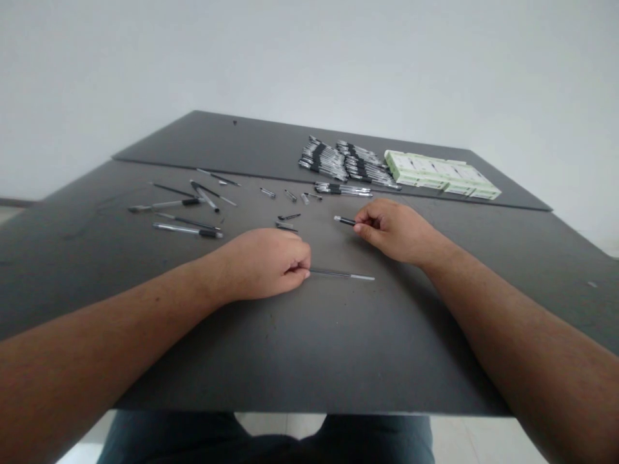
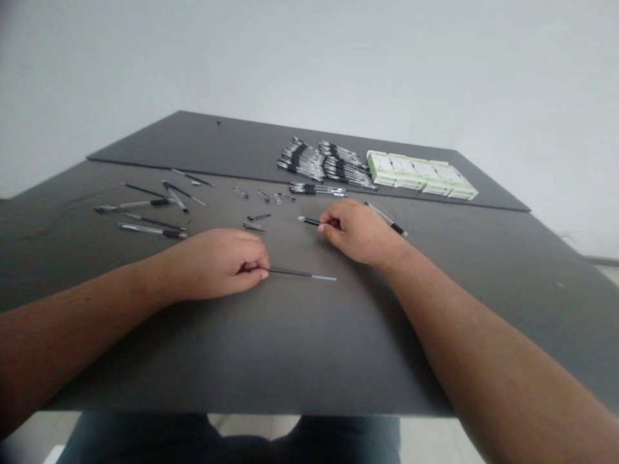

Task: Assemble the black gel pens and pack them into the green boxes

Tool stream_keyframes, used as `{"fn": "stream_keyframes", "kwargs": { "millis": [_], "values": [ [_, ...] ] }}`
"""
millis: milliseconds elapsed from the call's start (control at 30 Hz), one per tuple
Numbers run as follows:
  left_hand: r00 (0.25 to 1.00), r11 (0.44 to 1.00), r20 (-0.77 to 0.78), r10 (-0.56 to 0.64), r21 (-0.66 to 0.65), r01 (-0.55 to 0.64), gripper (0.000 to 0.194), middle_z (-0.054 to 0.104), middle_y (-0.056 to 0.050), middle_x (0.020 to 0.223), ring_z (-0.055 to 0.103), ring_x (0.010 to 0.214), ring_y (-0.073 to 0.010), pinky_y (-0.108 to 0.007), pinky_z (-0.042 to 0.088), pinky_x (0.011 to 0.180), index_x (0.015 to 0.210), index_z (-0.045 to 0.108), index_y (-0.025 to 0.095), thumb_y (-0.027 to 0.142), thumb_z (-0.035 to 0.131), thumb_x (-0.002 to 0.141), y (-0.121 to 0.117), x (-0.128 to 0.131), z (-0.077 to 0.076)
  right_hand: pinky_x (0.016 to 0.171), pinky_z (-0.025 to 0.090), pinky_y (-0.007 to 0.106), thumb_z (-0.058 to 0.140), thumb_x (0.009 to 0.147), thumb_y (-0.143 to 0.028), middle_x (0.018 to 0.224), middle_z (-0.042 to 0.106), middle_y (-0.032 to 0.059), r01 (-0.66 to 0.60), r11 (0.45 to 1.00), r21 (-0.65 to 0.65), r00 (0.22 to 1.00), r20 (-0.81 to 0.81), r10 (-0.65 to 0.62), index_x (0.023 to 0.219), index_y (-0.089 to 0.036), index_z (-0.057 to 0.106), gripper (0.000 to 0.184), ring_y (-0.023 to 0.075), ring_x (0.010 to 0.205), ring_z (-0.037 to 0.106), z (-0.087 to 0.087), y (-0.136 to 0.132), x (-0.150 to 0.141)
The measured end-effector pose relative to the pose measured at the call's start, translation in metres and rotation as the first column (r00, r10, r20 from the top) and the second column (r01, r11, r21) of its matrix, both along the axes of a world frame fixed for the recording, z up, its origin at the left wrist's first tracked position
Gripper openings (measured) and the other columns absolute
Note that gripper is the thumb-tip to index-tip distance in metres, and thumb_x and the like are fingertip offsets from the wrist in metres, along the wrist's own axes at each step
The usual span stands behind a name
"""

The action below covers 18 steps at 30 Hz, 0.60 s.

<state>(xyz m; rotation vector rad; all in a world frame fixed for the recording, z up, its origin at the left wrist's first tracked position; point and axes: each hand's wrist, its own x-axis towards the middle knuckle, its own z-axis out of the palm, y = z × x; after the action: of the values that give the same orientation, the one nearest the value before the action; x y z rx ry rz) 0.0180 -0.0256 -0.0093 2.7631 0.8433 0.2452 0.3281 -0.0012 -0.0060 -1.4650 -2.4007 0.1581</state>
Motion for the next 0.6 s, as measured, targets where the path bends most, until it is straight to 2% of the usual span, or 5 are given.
{"fn": "stream_keyframes", "kwargs": {
  "millis": [400,600],
  "values": [
    [0.998,0.999,-0.052,0.02,-0.026,-0.022,0.008,0.075,-0.004,0.093,0.069,0.085,-0.0211,-0.035,0.046,0.078,0.098,0.077,0.021,0.023,0.07,0.097,-0.002,-0.0003,0.0002,0.088,0.053,0.035,0.068,0.103,-0.033,0.104,0.08,0.0086,0.073,0.995,-0.065,0.989,0.135,-0.064,0.113,-0.022,0.085,0.023,0.0249,0.095,0.073,0.0011,0.0003,-0.0012],
    [0.998,0.999,-0.063,0.026,-0.037,-0.028,0.009,0.076,-0.004,0.094,0.07,0.086,-0.0219,-0.036,0.047,0.08,0.099,0.078,0.021,0.024,0.07,0.098,-0.0015,-0.0007,0.0008,0.084,0.054,0.034,0.07,0.102,-0.034,0.105,0.083,0.0066,0.091,0.992,-0.09,0.986,0.147,-0.077,0.115,-0.024,0.085,0.022,0.0233,0.091,0.075,-0.0014,0.003,0.0017]
  ]
}}
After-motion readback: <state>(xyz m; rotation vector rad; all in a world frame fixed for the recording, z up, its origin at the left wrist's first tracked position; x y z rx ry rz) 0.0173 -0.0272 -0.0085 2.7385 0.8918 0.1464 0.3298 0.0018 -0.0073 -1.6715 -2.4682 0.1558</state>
